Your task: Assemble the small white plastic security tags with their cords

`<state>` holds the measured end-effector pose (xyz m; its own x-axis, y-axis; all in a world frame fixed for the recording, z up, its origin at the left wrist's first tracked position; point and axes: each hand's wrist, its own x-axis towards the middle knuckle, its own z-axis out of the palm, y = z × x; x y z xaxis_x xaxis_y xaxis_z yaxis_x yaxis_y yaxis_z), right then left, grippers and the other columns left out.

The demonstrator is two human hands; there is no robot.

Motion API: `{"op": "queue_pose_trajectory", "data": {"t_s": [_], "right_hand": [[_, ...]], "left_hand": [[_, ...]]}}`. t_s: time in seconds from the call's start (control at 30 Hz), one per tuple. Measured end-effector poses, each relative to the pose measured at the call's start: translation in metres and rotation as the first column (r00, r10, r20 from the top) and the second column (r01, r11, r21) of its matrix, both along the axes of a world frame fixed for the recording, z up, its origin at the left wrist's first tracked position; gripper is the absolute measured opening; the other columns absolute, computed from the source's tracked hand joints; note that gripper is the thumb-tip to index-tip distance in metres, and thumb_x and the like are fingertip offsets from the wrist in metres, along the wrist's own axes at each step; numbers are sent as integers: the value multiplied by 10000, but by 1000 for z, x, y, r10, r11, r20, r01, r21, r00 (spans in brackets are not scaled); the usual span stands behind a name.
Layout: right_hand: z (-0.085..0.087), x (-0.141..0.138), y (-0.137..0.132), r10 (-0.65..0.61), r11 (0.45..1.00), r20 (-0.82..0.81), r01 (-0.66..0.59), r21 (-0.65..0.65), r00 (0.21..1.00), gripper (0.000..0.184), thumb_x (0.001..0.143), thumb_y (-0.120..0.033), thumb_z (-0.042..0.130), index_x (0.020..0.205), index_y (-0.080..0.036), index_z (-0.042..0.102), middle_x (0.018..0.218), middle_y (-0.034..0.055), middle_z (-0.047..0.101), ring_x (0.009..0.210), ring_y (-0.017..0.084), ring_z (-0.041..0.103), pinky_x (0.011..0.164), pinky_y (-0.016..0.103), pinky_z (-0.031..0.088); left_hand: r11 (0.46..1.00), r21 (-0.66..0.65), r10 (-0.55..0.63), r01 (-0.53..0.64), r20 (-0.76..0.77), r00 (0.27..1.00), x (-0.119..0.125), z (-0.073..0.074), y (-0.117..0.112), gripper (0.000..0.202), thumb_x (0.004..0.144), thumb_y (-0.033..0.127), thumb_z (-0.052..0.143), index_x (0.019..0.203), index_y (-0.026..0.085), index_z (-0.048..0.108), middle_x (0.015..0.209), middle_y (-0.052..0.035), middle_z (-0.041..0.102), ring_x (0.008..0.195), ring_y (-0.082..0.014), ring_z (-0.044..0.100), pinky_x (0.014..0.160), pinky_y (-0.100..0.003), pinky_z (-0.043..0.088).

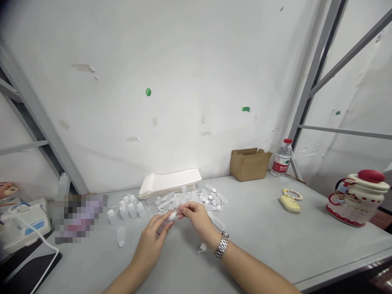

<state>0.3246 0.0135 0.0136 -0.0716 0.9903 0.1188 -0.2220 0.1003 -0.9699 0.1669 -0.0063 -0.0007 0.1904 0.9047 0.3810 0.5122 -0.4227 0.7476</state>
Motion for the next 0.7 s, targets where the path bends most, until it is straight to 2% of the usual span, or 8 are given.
{"op": "queue_pose_trajectory", "data": {"t_s": [0.27,0.37,0.43,0.53,0.6,0.7], "right_hand": [[-1,-1,0,-46,999,94,43,27,995,194,678,-342,646,639,-152,652,565,-6,606,579,124,560,660,276,440],[1,-2,-4,-117,986,182,93,137,976,160,723,-315,609,687,-166,655,603,2,613,599,137,573,641,281,453],[5,-3,-9,-206,950,268,127,284,941,133,766,-281,573,758,-185,665,685,20,629,663,151,587,661,285,461],[11,-4,-18,-324,856,334,123,502,885,134,802,-224,541,843,-213,668,765,36,635,739,159,594,701,287,468],[13,-4,-22,-366,808,328,123,576,871,146,806,-203,542,888,-221,661,802,45,635,767,162,597,708,288,478],[13,-4,-23,-390,775,322,118,620,863,175,808,-192,545,940,-237,652,853,51,634,805,166,599,723,292,494]], "left_hand": [[999,42,11,-11,1,1000,-1,-2,1,303,821,278,434,1089,286,577,889,-23,616,844,-185,584,765,-339,476],[999,34,-6,5,30,1000,0,0,0,300,831,275,422,1092,277,571,898,-31,613,844,-187,583,760,-343,479],[999,36,-29,26,66,997,1,1,-1,301,838,276,417,1100,273,563,935,-39,609,871,-187,581,777,-344,477],[997,63,-60,52,130,990,1,2,-3,296,838,278,431,1105,285,560,1001,-39,596,951,-185,561,826,-339,464],[996,70,-73,62,157,985,1,4,-4,296,837,277,441,1109,298,556,1014,-33,591,978,-182,550,837,-329,460],[995,64,-82,71,185,979,2,7,-5,294,834,286,451,1105,304,561,1008,-31,592,970,-181,551,825,-318,465]]}}
